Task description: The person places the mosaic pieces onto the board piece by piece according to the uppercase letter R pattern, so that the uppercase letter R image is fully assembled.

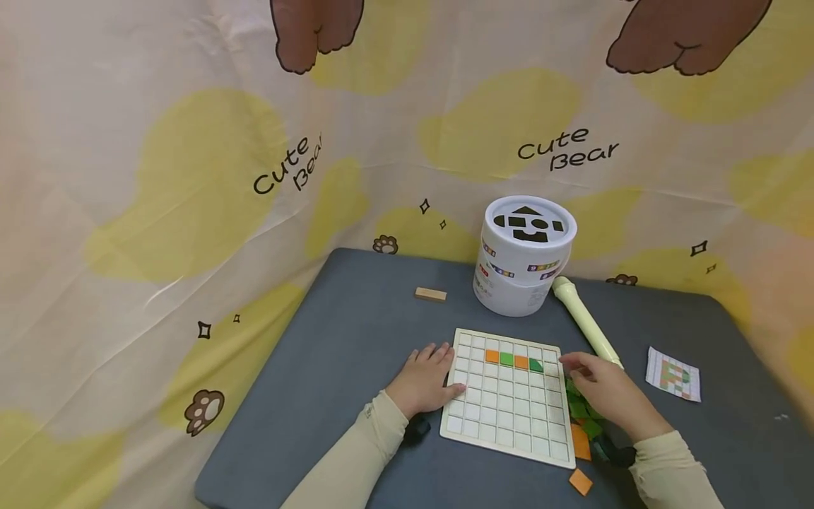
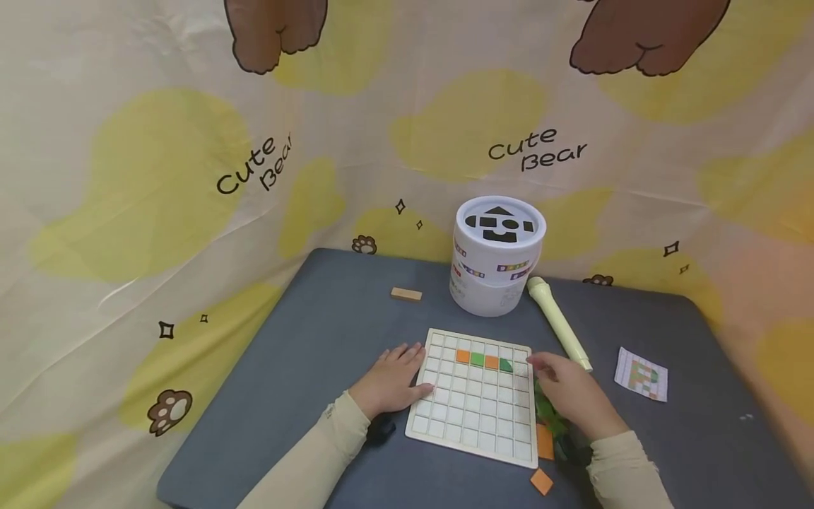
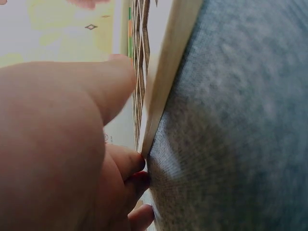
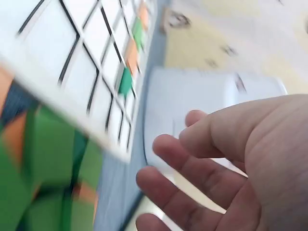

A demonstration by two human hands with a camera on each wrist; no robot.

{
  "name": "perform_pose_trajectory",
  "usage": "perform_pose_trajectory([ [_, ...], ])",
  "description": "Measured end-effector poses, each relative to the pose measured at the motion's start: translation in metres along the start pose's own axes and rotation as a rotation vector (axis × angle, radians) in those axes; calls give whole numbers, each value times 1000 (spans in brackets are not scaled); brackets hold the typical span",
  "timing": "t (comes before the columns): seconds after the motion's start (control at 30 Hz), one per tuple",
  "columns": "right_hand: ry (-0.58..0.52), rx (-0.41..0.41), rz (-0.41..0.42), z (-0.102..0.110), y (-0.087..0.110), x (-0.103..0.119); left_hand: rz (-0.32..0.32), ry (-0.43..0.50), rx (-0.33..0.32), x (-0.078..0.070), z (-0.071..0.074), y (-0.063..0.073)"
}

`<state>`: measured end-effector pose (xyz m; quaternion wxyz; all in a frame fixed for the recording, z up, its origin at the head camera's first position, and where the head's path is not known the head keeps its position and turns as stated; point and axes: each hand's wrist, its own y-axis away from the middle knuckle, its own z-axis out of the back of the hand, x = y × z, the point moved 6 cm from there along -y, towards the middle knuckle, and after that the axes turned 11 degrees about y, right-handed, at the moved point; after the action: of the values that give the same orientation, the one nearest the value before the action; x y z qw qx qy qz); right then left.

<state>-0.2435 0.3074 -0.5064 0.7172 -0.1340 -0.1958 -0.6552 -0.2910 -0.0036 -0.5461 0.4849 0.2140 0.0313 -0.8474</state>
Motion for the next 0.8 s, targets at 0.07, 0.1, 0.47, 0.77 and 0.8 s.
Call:
perform_pose_trajectory([
  [0.07, -38, -12, -57, 4, 9, -19, 6, -2, 3, 0, 1, 0],
  [0.1, -58, -21, -79, 6, 13, -28, 8, -3, 3, 0, 1, 0],
  [0.47, -378, -92, -234, -10, 23, -79, 14, 35, 11, 3, -5, -4],
  [0.77, -248, -179, -152, -14, 21, -79, 17, 72, 10, 2, -5, -9],
  [0.8, -240, -183, -146, -15, 21, -79, 19, 71, 11, 2, -5, -10],
])
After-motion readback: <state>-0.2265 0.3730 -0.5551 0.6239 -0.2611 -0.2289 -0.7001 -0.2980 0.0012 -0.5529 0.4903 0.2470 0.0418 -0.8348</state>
